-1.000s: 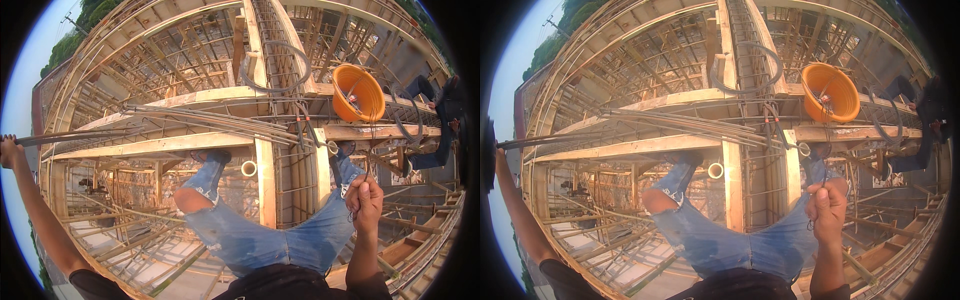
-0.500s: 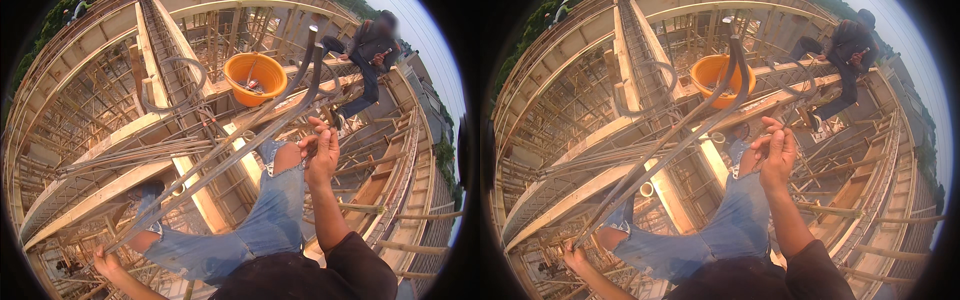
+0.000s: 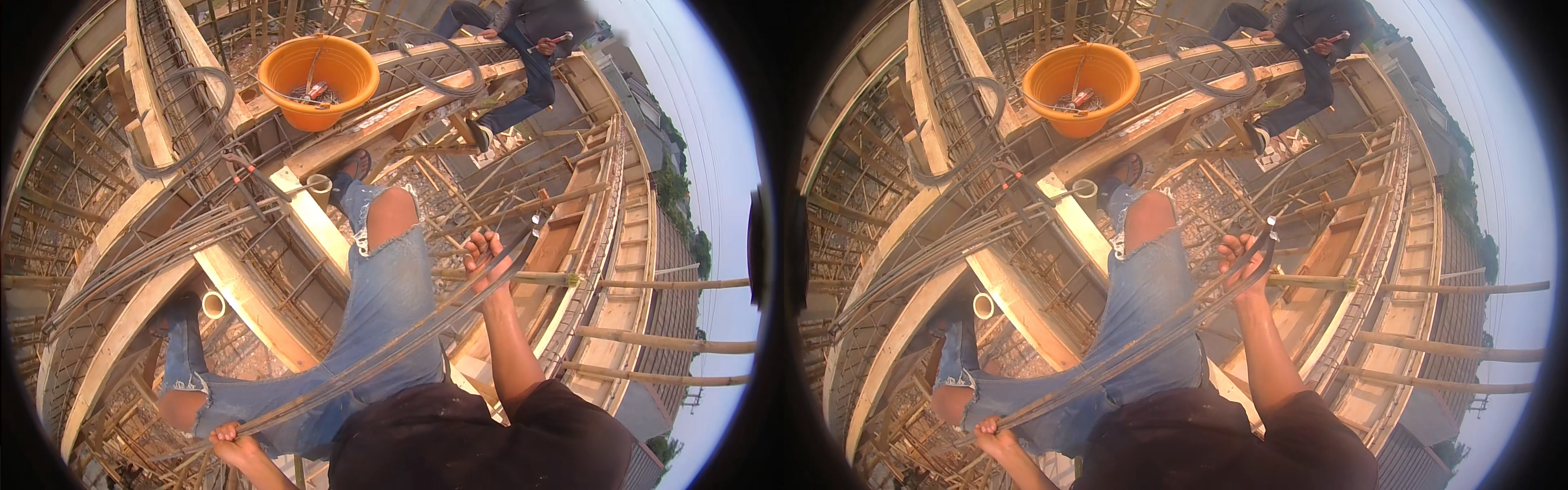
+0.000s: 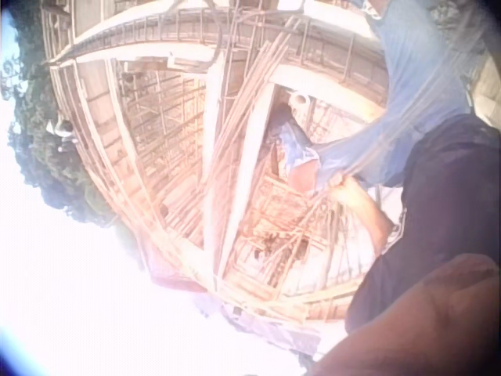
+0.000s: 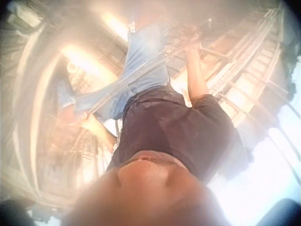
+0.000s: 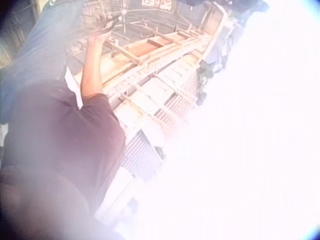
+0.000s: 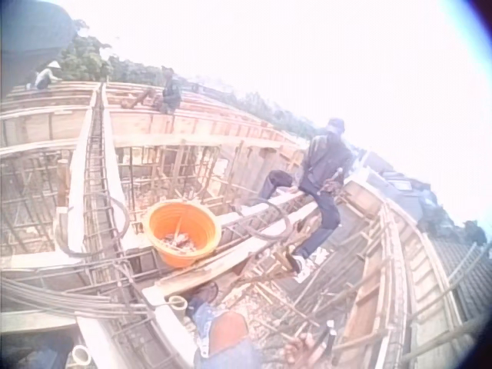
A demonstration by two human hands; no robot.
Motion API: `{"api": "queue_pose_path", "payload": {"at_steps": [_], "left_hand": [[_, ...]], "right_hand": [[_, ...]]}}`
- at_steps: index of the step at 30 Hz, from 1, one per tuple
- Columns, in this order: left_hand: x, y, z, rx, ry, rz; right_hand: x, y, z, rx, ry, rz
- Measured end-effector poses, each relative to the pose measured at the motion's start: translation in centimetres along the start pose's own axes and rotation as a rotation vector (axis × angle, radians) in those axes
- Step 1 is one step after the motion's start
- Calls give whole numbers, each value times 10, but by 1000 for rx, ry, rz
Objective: The person uses pliers to cut and bend steel reinforcement bars on a construction site. They repeatedly position the bars, cut them, and adjust the pieces while working on a wooden and bamboo scaffold.
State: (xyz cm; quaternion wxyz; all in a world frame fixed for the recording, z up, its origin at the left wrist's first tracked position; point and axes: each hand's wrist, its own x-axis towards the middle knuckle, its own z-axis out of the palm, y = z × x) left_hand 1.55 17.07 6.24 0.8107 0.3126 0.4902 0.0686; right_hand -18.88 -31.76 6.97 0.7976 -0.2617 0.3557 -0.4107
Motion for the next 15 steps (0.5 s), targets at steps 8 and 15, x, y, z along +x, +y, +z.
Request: {"api": "queue_pose_path", "payload": {"at_steps": [8, 15], "left_hand": [[4, -9, -8, 34, -6, 94], [-7, -20, -25, 235, -38, 134]], "right_hand": [[38, 23, 35, -394, 11, -160], [71, 57, 48, -1176, 128, -438]]}}
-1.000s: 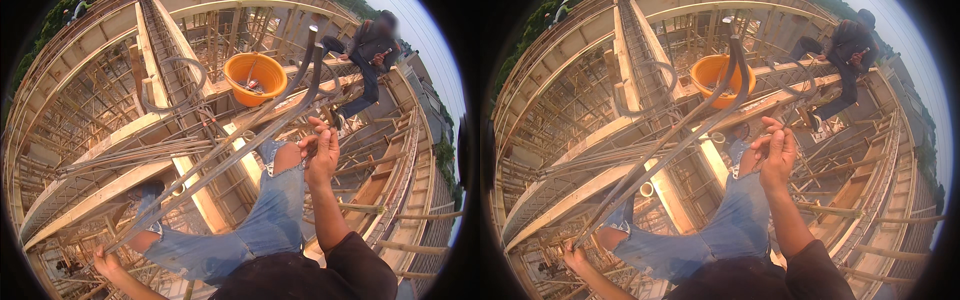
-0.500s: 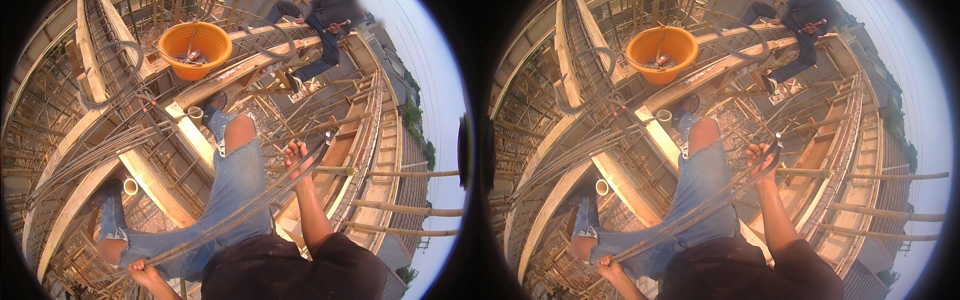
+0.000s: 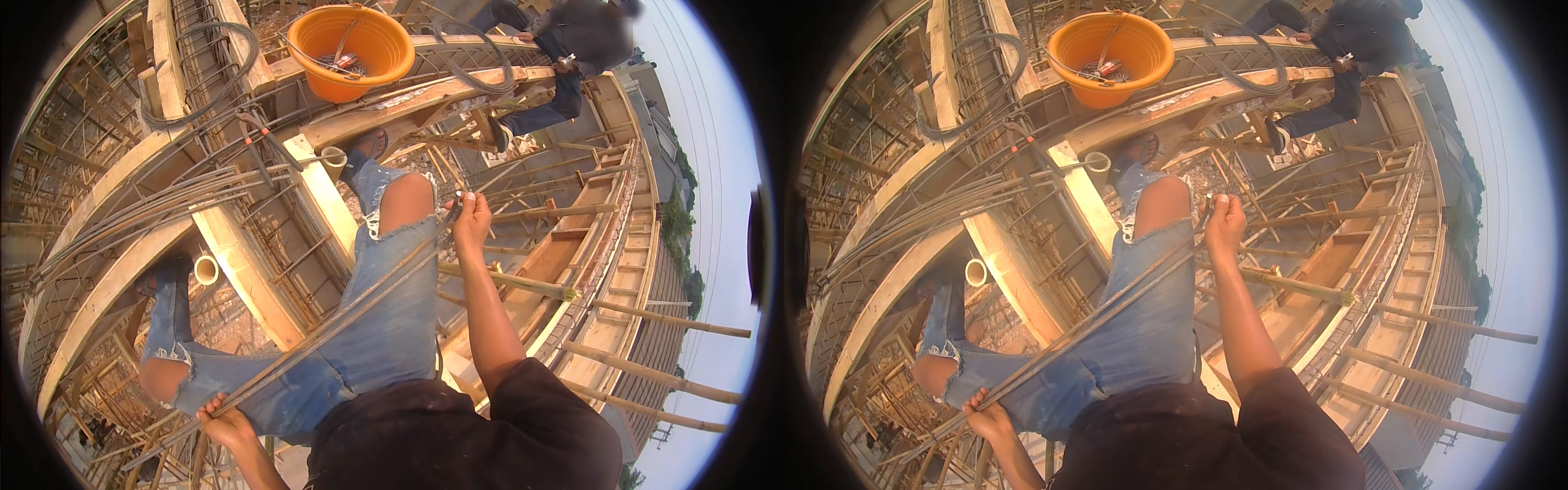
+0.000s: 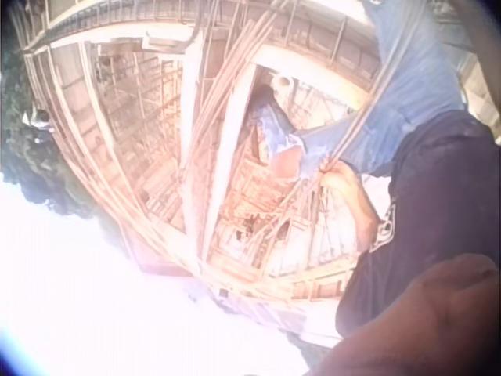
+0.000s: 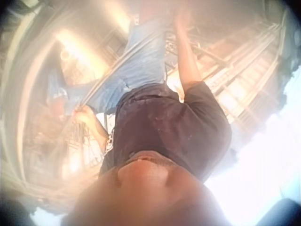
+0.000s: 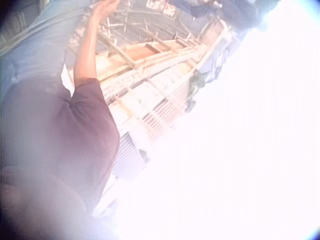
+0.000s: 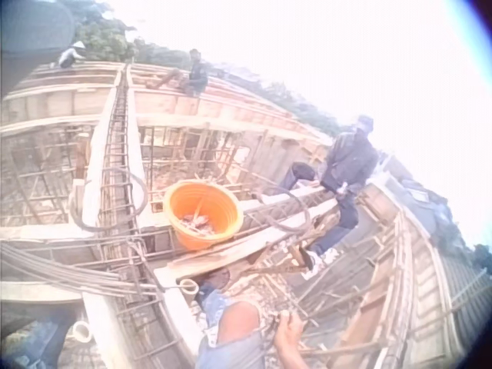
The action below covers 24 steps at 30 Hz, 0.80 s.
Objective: The person uses pliers to cut and bend steel reinforcement bars on a construction site. They repeatedly position the bars, cut them, and adjust the pieces while working on a wooden and bamboo scaffold.
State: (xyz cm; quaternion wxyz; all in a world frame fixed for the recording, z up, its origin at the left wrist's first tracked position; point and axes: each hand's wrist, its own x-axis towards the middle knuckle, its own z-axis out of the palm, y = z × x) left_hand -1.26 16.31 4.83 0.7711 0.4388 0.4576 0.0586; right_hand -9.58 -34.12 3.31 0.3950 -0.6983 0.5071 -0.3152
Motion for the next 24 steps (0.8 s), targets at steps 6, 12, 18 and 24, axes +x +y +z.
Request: {"api": "queue_pose_path", "payload": {"at_steps": [6, 12, 18, 24], "left_hand": [[-21, 74, -9, 1079, -477, -275], [-74, 40, 73, 1479, -1165, 608], [-123, -124, 165, 1291, -1726, 940], [-125, -172, 160, 1342, -1829, 1070]], "right_hand": [[1, 37, 5, -43, 1, -100], [-17, 24, 12, 146, 19, -174], [-5, 32, 10, 92, -2, -193], [-5, 27, 9, 189, 39, -161]]}}
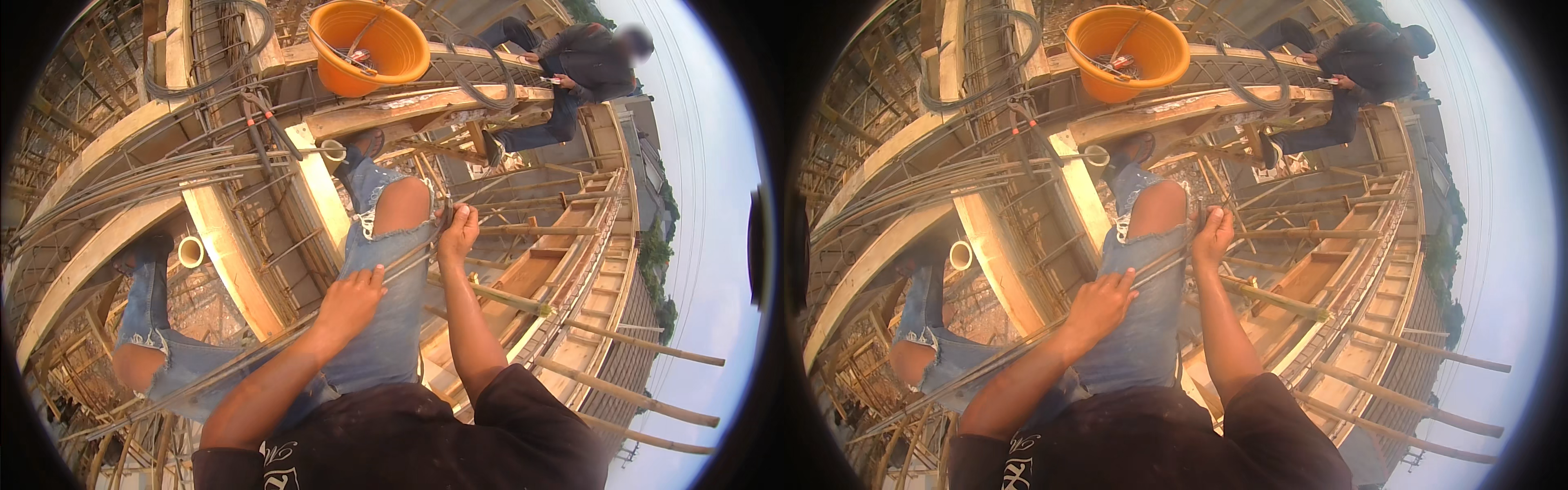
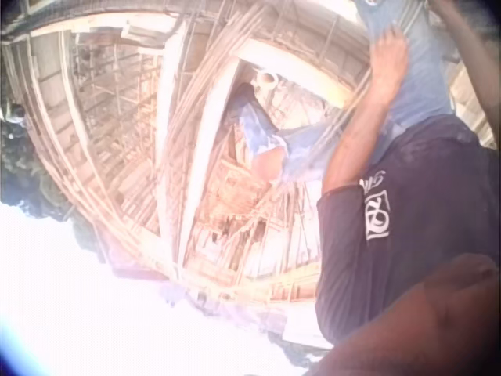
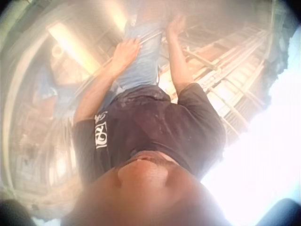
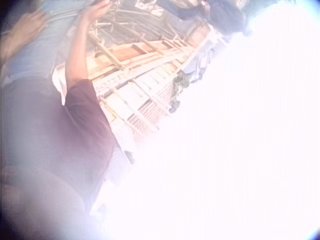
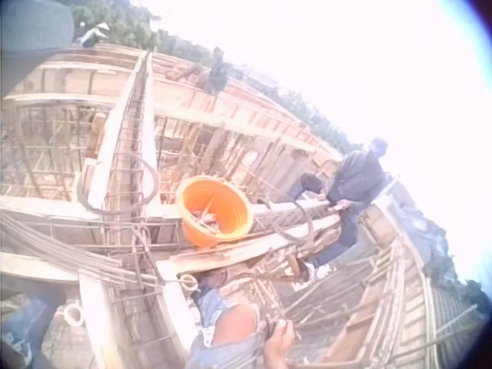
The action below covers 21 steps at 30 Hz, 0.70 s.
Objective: The person uses pliers to cut and bend steel reinforcement bars on a construction site. They repeatedly position the bars, cut them, and adjust the pieces while working on a wooden and bamboo scaffold.
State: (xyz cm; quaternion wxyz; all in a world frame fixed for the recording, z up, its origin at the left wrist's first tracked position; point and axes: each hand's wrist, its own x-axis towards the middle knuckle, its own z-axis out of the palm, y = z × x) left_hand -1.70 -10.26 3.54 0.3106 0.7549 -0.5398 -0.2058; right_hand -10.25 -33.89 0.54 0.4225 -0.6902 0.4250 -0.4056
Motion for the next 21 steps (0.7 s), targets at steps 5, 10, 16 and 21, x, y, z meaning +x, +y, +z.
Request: {"api": "queue_pose_path", "payload": {"at_steps": [5, 10, 16, 21], "left_hand": [[8, -8, -1, -45, -37, 5], [7, -15, 4, -114, 51, -3], [19, 4, -30, -103, -301, -322], [30, 8, -29, -181, -340, -367]], "right_hand": [[11, 1, 19, 158, 18, 101], [9, -5, 30, 28, 23, 124], [6, -1, 14, 76, 36, 113], [13, -5, 9, 29, 147, 37]]}}
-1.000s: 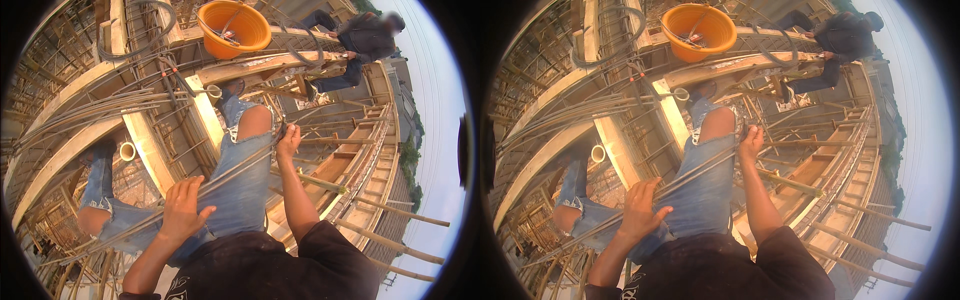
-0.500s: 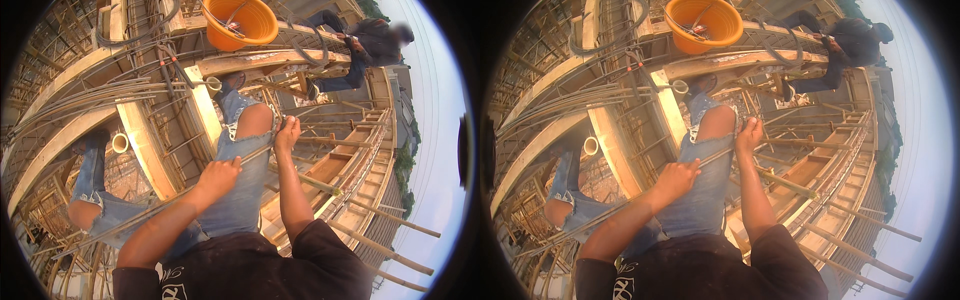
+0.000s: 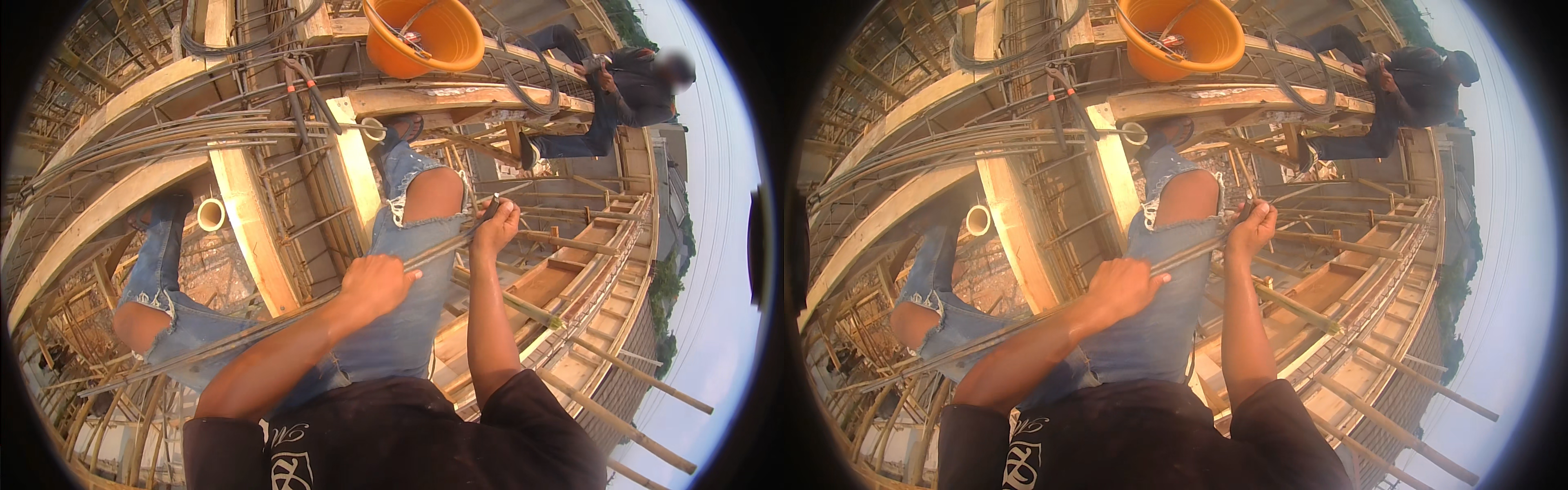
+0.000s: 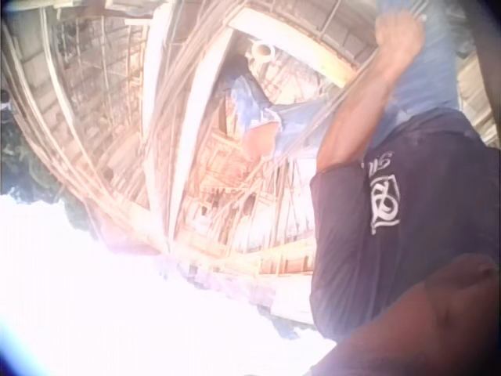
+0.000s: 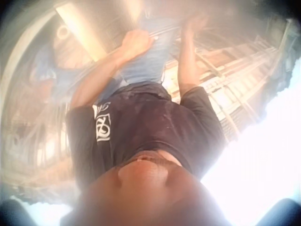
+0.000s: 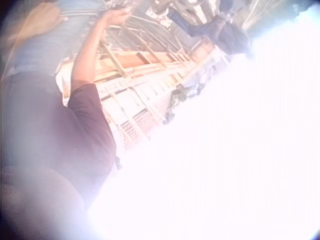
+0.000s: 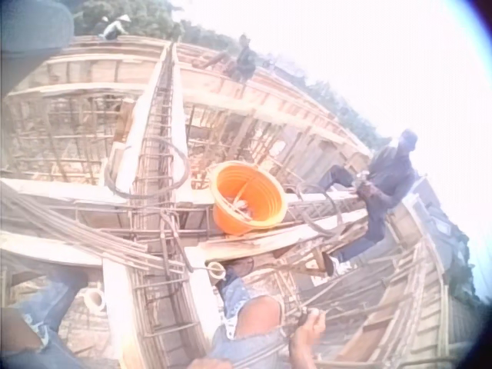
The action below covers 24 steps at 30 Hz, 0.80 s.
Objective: The person uses pliers to cut and bend steel reinforcement bars on a construction site. They repeatedly position the bars, cut them, and adjust the pieces while working on a wooden and bamboo scaffold.
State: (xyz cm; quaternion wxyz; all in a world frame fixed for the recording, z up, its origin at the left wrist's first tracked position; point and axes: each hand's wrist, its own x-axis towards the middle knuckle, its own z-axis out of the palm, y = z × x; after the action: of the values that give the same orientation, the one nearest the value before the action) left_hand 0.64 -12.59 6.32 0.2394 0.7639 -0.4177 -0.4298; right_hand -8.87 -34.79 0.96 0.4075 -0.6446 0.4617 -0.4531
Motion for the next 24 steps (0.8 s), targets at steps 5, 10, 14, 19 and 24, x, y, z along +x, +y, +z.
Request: {"api": "queue_pose_path", "payload": {"at_steps": [5, 10, 14, 19, 24], "left_hand": [[9, 28, -15, -52, 34, 70], [31, 7, 24, -49, 181, 134], [20, 14, 35, 43, 218, 170], [40, 23, 46, 29, 324, 238], [54, 23, 31, -11, 261, 211]], "right_hand": [[3, 25, -67, -121, -137, 196], [-55, 6, -96, -195, -538, 409], [-68, 9, -90, -119, -657, 342], [-67, -8, -68, -91, -651, 267], [-59, -31, -56, 186, -723, 594]]}}
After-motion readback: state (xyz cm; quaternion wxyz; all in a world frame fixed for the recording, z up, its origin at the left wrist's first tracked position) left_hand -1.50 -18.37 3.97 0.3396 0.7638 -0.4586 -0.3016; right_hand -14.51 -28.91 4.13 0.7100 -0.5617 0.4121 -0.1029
